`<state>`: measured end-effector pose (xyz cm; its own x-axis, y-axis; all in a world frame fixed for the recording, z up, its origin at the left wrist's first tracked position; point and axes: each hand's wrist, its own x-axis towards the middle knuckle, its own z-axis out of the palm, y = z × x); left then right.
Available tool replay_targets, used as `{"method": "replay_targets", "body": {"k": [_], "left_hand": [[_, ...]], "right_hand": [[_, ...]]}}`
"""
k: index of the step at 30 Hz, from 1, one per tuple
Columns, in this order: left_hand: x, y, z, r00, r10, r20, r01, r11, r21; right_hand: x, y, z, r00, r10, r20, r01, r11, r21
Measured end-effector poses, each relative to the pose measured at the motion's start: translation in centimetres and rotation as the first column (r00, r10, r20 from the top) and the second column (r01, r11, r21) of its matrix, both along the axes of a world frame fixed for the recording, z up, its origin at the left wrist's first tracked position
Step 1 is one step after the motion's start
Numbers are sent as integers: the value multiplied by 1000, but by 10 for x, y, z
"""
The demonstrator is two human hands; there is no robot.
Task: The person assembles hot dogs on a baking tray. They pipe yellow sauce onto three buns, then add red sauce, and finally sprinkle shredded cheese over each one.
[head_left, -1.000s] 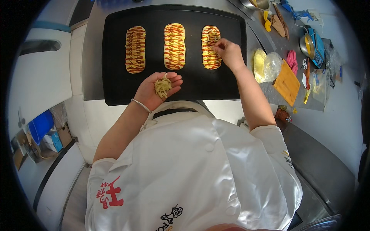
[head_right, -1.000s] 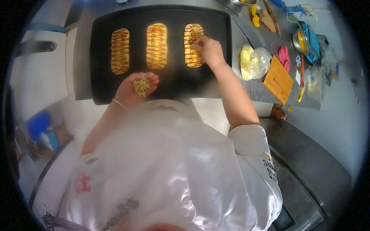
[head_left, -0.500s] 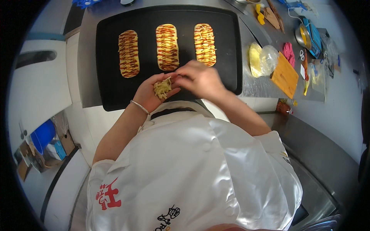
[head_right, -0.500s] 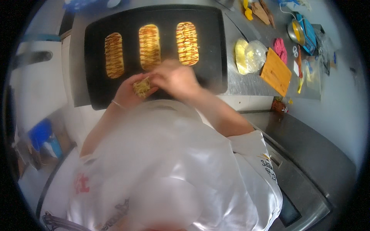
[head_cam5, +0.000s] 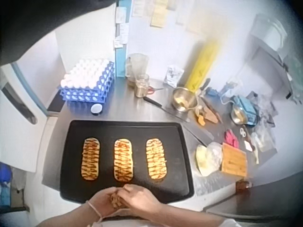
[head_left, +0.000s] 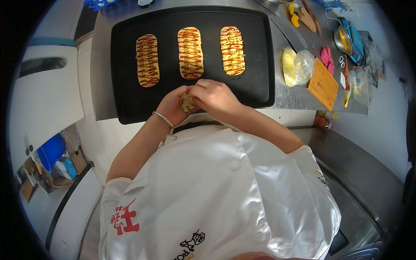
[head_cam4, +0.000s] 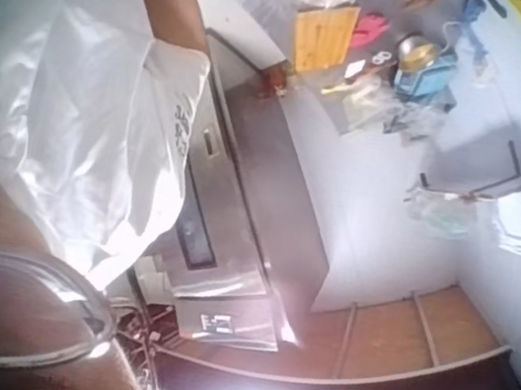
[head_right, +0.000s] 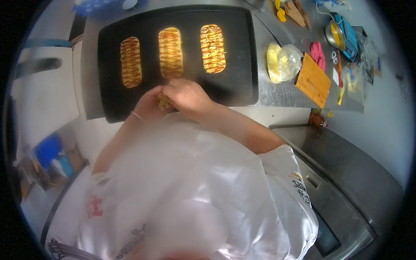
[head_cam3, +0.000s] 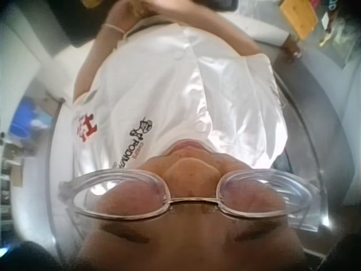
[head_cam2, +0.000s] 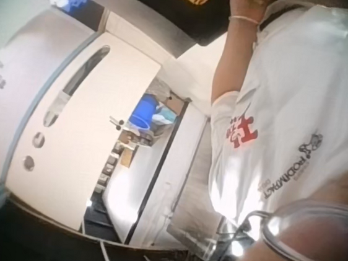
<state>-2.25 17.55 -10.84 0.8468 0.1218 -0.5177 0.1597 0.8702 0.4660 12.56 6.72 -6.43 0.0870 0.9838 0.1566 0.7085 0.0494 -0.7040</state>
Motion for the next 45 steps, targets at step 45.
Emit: {"method": "replay_targets", "body": {"k": [45], "left_hand": [[2, 9, 21, 977, 99, -187, -149, 950, -273]], "right_hand": [[119, -49, -77, 816, -578, 13, 558, 781, -282]]}}
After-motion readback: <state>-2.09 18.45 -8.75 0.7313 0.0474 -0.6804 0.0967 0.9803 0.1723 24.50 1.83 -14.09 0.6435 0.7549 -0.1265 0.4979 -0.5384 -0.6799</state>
